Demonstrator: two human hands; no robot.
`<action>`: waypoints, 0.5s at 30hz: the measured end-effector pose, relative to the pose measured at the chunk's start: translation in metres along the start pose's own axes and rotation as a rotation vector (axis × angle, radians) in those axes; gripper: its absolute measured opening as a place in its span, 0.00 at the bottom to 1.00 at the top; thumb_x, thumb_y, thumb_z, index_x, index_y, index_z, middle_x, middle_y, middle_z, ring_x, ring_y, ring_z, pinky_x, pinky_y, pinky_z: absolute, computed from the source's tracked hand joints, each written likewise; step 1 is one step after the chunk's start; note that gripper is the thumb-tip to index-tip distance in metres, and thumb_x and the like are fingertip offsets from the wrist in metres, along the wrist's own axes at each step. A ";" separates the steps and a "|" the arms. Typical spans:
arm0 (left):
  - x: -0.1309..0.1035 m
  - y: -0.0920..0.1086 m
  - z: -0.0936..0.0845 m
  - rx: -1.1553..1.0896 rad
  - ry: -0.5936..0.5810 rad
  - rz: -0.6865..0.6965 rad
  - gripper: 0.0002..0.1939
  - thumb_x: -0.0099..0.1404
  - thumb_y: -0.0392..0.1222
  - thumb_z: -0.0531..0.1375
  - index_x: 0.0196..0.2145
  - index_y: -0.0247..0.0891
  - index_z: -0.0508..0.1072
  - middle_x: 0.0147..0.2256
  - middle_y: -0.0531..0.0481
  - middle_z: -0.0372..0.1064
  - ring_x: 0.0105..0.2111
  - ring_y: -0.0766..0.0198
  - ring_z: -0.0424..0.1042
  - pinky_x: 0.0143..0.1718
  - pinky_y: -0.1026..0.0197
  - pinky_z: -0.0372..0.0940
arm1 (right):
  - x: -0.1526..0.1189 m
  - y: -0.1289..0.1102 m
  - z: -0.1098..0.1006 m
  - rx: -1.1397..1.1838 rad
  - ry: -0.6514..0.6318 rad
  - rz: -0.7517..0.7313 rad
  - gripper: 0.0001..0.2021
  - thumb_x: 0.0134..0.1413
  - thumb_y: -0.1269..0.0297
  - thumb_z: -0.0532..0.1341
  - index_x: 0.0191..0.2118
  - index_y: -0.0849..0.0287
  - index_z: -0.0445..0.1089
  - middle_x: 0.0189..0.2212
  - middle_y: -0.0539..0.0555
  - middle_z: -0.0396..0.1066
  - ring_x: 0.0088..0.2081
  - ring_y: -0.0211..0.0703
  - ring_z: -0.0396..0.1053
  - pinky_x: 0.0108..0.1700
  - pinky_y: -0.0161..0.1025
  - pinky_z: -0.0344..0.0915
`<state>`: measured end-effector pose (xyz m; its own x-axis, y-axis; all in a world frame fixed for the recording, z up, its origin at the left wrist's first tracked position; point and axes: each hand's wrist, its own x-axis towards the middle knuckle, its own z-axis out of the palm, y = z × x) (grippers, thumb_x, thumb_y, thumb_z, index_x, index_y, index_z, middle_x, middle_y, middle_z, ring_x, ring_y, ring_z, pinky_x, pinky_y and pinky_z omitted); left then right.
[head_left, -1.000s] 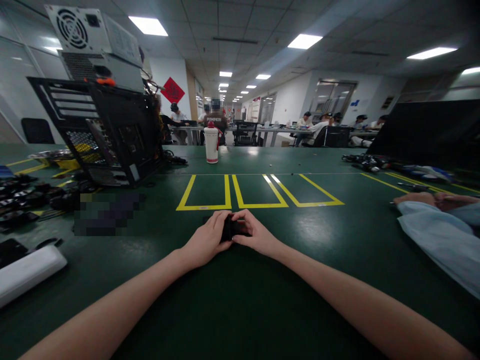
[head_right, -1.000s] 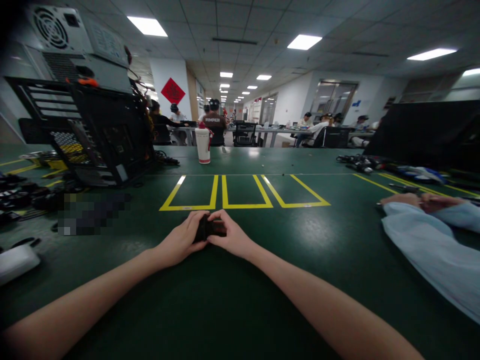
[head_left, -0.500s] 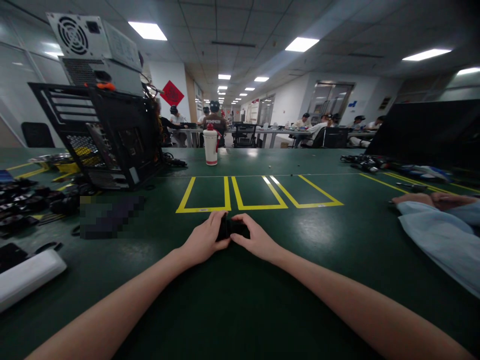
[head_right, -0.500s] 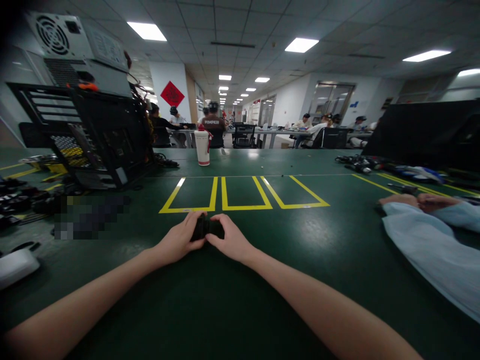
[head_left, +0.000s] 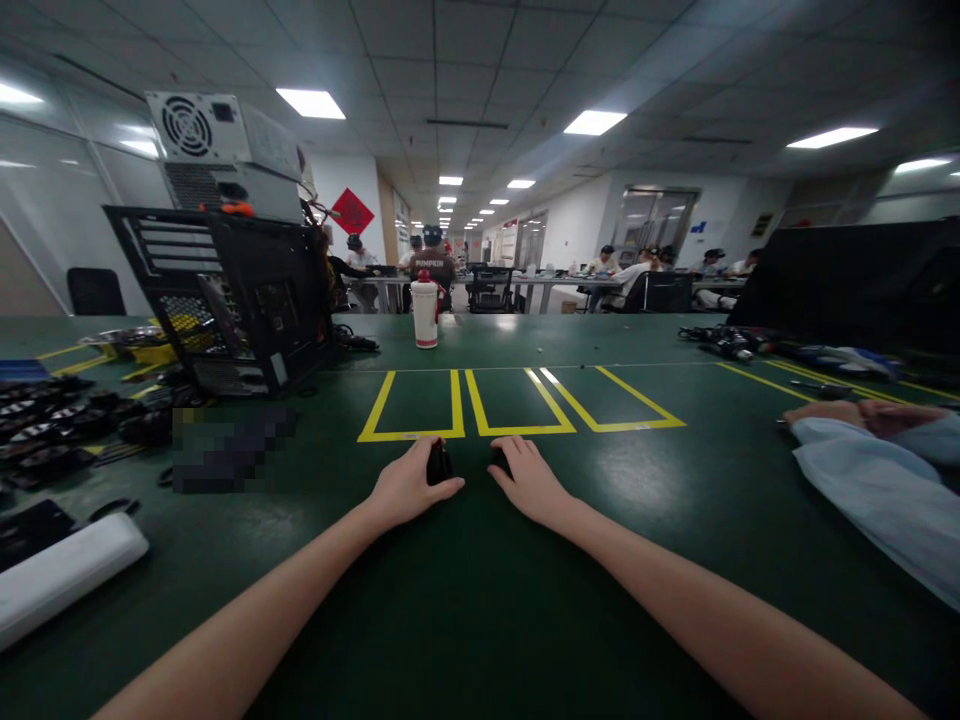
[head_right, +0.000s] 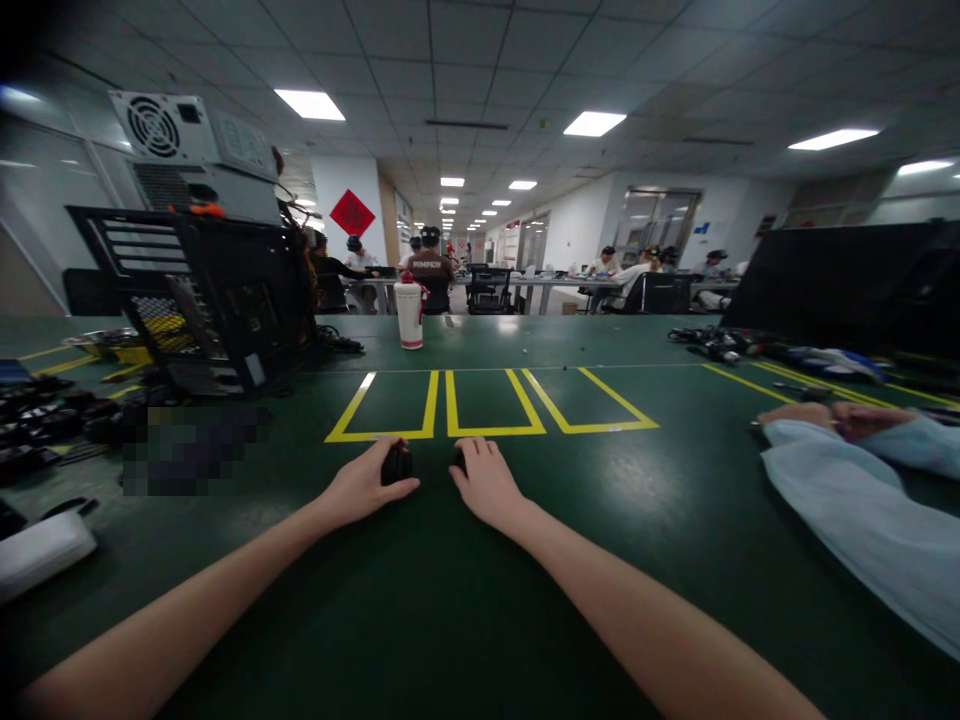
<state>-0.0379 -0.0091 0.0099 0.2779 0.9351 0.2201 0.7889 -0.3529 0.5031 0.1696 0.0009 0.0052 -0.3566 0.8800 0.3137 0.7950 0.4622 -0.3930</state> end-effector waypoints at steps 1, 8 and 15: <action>0.000 0.001 0.001 0.012 0.022 0.009 0.30 0.53 0.57 0.56 0.49 0.38 0.56 0.45 0.44 0.62 0.42 0.54 0.64 0.39 0.56 0.61 | 0.001 0.002 -0.001 -0.006 0.008 0.023 0.17 0.52 0.62 0.52 0.47 0.62 0.59 0.45 0.59 0.61 0.48 0.50 0.58 0.49 0.49 0.58; -0.012 0.002 -0.003 0.060 0.086 0.046 0.26 0.54 0.50 0.57 0.48 0.37 0.56 0.48 0.42 0.57 0.49 0.50 0.56 0.47 0.48 0.54 | -0.009 -0.008 -0.005 0.062 -0.029 0.026 0.19 0.51 0.61 0.53 0.49 0.60 0.57 0.47 0.58 0.59 0.48 0.50 0.58 0.49 0.49 0.59; -0.090 0.013 -0.031 0.178 -0.149 0.146 0.30 0.50 0.44 0.58 0.50 0.37 0.55 0.46 0.43 0.60 0.42 0.55 0.65 0.42 0.55 0.61 | -0.059 -0.063 -0.011 0.307 -0.273 -0.143 0.33 0.40 0.56 0.62 0.53 0.55 0.51 0.49 0.56 0.55 0.48 0.49 0.59 0.49 0.48 0.60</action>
<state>-0.0693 -0.0992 0.0228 0.4631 0.8739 0.1478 0.8146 -0.4854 0.3174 0.1456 -0.0812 0.0214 -0.6022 0.7822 0.1600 0.5597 0.5565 -0.6141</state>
